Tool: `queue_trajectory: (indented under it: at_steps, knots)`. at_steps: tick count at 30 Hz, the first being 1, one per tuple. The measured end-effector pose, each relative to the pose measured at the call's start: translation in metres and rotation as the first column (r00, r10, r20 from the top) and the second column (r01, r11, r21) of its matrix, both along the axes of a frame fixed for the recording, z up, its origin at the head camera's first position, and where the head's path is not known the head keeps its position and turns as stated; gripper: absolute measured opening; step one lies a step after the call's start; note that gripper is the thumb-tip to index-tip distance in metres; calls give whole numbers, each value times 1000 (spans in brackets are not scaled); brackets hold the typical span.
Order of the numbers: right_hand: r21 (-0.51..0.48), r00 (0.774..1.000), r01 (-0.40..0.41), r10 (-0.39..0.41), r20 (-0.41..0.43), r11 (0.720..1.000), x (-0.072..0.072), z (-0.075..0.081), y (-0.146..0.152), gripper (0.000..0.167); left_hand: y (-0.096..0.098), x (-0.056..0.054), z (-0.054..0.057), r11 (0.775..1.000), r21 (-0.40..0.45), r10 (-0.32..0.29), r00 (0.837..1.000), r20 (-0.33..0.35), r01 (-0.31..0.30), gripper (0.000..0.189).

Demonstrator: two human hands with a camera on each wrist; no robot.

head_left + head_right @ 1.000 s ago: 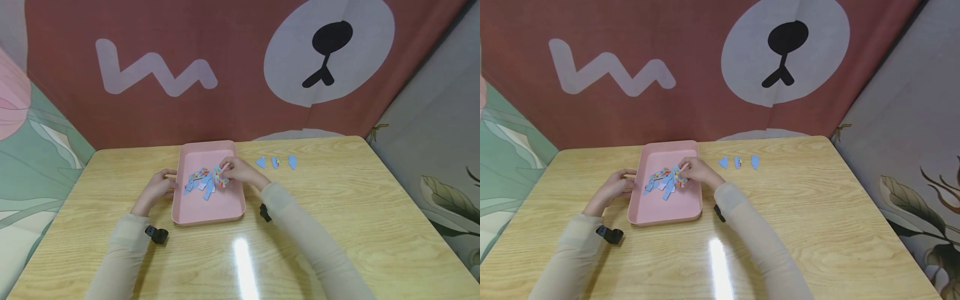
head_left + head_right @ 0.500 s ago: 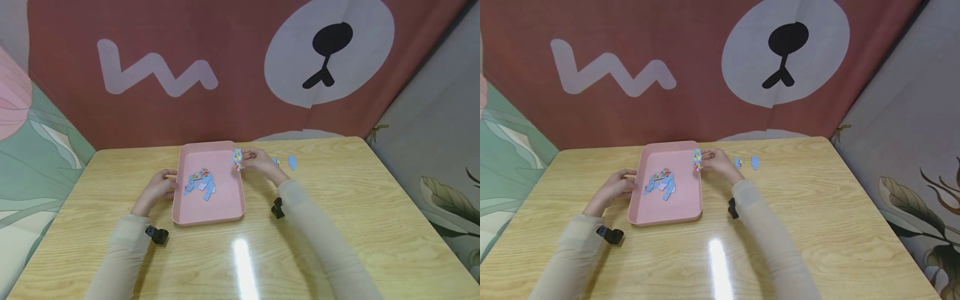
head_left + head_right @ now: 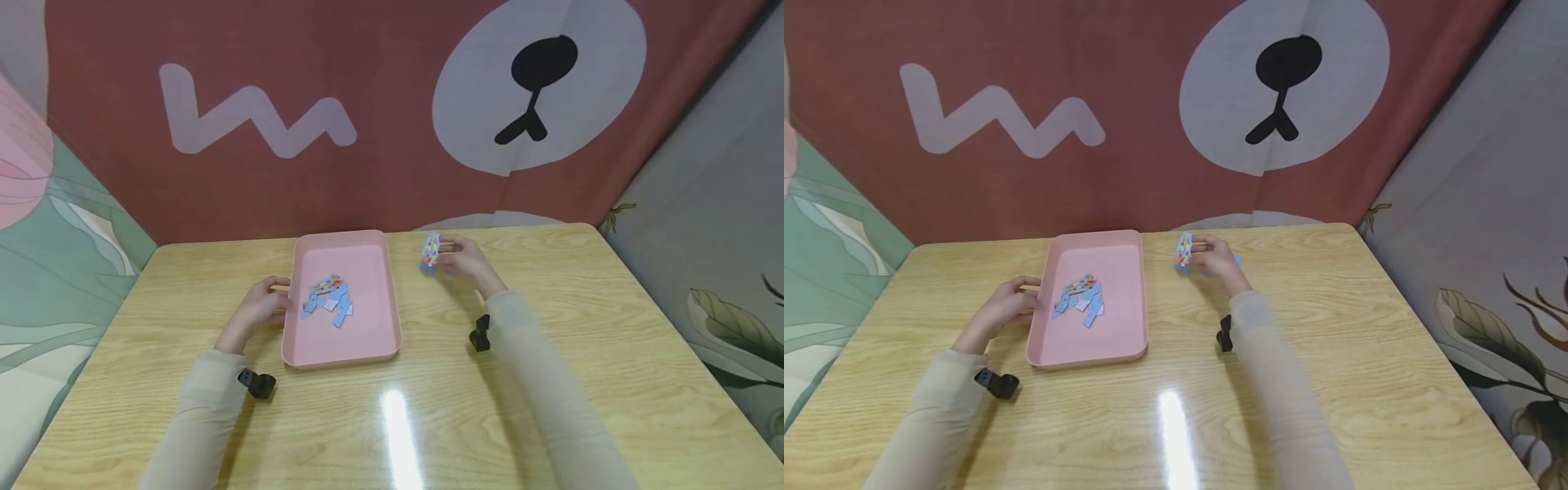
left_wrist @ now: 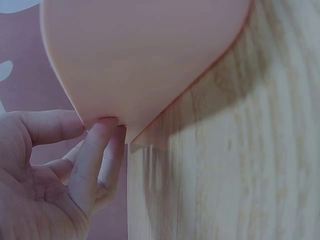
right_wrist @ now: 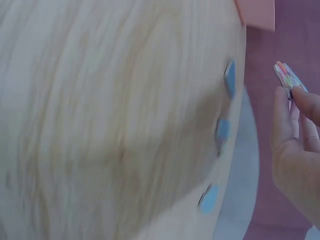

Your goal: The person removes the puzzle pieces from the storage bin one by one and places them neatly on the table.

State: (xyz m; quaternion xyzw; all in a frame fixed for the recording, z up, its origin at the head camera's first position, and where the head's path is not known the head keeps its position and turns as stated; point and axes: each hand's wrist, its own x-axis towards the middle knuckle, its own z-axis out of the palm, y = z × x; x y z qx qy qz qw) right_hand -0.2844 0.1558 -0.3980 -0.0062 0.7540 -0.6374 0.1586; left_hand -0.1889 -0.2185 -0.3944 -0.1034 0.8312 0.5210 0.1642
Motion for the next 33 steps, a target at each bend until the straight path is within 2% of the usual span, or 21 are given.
queue_trajectory:
  at_steps: [5, 19, 24, 33]
  knots:
    - [-32, 997, 62, -61, 39, 998, -3, -5, 23, 61, 0, 0, 0, 1000, 9, 3, 1000, -1, -3, 55]
    - [13, 982, 157, -157, 106, 988, -1, -6, 74, 67, 1, 0, 2, 1000, 19, 3, 1000, 16, -4, 57]
    - [-51, 974, 188, -180, 135, 981, 0, -5, 84, 69, 1, -1, 2, 1000, 6, 8, 1000, 21, -8, 56]
    - [22, 970, 199, -200, 138, 980, 7, -3, 96, 66, 0, 0, 2, 1000, 0, 1, 1000, 19, -1, 55]
